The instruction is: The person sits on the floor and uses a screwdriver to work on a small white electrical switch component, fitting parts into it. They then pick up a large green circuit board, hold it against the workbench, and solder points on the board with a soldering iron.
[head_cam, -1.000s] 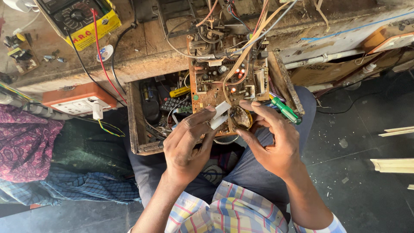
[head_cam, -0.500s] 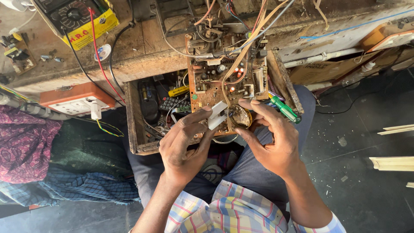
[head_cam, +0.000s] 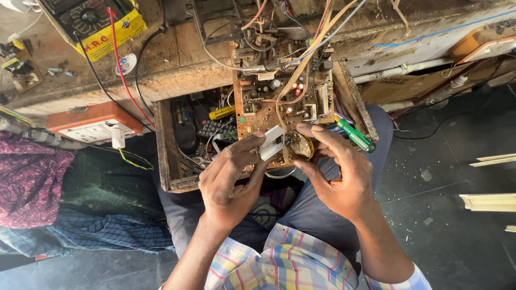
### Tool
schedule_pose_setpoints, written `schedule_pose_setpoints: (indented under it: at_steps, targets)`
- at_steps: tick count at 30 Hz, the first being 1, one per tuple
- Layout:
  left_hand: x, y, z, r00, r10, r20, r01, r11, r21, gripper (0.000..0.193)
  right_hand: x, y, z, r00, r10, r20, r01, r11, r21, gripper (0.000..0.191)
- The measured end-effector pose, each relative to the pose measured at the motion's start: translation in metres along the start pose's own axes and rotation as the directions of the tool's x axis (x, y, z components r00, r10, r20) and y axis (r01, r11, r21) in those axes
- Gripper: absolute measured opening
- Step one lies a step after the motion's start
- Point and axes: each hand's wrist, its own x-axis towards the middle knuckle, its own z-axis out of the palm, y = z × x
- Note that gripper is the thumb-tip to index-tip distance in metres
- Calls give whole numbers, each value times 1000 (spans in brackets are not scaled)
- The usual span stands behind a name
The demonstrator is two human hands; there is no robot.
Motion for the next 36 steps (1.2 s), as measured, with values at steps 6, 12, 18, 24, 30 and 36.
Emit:
schedule_pose_setpoints:
  at_steps: [6, 12, 18, 24, 30, 36]
  targets:
    - [0, 0, 0, 1000, 12, 8, -12, 999, 45, 27, -1, 1, 1, 1000, -9, -2, 9, 1000, 29, 64]
    - [0, -2, -5, 1000, 1, 4, -1, 1000, -5, 29, -1, 3, 0, 1000, -8, -11, 8, 1000, -6, 64]
    - [1, -2, -6, 1000, 5, 15, -5, 1000, 7, 29, -1, 3, -1, 1000, -12, -9, 12, 1000, -1, 63]
    - [2, -2, -3, 1000, -4, 11, 4, 1000, 6, 28, -1, 2, 0, 1000, -9, -4, 9, 1000, -1, 64]
    - [2, -1, -3, 1000, 11, 22, -12, 999, 48, 26, -3, 3, 1, 1000, 1, 2, -1, 1000, 12, 65]
    - [2, 0, -2, 997, 60, 38, -64, 991, 118, 25, 4, -3, -1, 1000, 23, 10, -23, 999, 32, 64]
